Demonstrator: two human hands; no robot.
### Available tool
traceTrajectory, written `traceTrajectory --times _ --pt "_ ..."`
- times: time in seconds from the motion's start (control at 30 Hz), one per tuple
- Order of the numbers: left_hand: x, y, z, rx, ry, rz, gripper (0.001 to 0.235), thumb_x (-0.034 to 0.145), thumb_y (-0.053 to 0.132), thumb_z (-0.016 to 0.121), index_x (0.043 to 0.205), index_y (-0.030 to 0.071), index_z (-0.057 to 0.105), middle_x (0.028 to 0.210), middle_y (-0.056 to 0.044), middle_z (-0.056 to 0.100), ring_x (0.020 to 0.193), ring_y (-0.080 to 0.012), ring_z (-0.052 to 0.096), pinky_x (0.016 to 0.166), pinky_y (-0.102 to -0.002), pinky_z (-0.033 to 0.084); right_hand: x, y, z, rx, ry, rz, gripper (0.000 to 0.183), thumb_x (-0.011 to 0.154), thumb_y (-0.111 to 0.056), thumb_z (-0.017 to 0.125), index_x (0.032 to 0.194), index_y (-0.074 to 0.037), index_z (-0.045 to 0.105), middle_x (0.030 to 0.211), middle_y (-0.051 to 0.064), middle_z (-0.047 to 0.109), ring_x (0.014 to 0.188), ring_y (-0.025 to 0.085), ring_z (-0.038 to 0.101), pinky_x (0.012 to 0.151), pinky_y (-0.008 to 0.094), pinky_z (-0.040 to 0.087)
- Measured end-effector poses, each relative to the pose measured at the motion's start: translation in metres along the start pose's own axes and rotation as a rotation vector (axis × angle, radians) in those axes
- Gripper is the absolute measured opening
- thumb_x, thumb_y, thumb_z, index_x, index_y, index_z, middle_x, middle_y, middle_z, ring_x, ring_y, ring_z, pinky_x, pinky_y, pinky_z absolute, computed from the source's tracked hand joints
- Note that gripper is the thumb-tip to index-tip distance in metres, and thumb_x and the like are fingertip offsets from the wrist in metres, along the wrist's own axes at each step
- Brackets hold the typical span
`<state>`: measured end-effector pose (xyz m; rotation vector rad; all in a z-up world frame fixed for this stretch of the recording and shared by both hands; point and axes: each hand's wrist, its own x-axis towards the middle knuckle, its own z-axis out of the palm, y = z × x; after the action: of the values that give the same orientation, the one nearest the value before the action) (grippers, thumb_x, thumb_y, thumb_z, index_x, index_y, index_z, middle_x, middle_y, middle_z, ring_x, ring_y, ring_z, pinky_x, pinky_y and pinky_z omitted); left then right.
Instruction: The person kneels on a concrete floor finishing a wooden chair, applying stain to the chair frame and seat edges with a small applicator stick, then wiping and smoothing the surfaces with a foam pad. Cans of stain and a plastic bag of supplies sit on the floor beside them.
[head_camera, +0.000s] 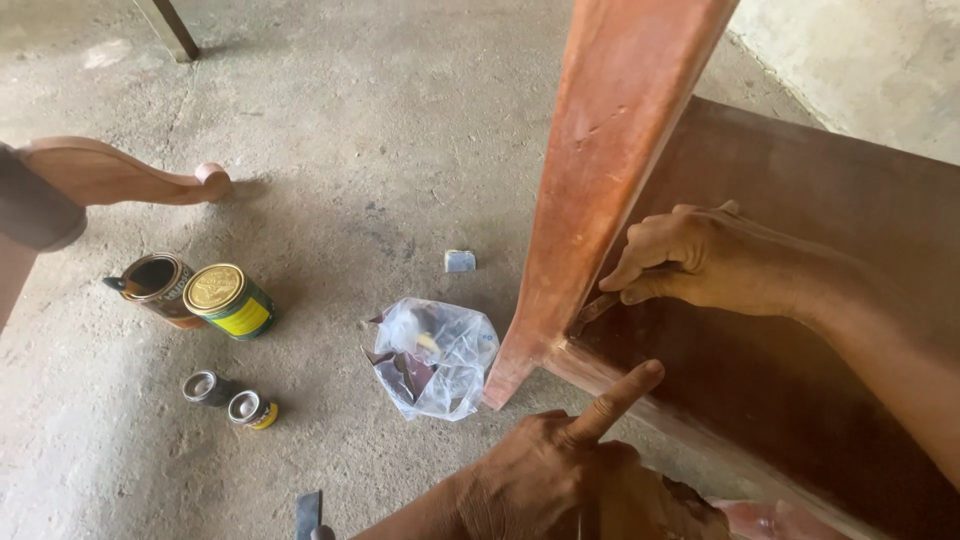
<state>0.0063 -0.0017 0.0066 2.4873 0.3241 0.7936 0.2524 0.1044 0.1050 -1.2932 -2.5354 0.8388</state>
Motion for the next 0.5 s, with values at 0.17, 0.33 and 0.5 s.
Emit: traceTrajectory --times 0.17,0.33,0.5 --pt "0.0 0.004 -0.005 -0.055 0.014 0.003 0.038 0.091 0.021 0.063 0.109 -0.011 0.072 0.174 -0.033 0.025 0.083 -0.0364 0.076 0.084 -0.04 0.063 -0.01 -0.028 -0.007 -0.348 -0.053 0.207 0.022 0.086 -0.032 0.079 0.107 -0.034 0.083 0.081 -0.007 0.072 0.083 0.007 0.063 0.098 0.038 0.042" --pt "-0.001 0.011 -0.007 -0.139 0.043 -0.016 0.038 0.096 0.025 0.061 0.104 -0.011 0.071 0.177 -0.032 0.026 0.084 -0.0353 0.077 0.084 -0.038 0.063 -0.02 -0.019 -0.011 -0.542 -0.04 0.309 0.027 0.085 -0.036 0.077 0.112 -0.038 0.08 0.09 -0.011 0.065 0.079 0.01 0.051 0.084 0.037 0.05" --pt "-0.006 0.006 -0.001 -0.13 0.031 -0.034 0.051 0.097 0.039 0.061 0.105 -0.011 0.071 0.179 -0.031 0.027 0.082 -0.0333 0.076 0.079 -0.036 0.062 -0.028 0.01 -0.01 -0.191 0.054 0.07 0.026 0.085 -0.028 0.075 0.11 -0.032 0.083 0.076 -0.005 0.07 0.065 0.009 0.058 0.06 0.031 0.056"
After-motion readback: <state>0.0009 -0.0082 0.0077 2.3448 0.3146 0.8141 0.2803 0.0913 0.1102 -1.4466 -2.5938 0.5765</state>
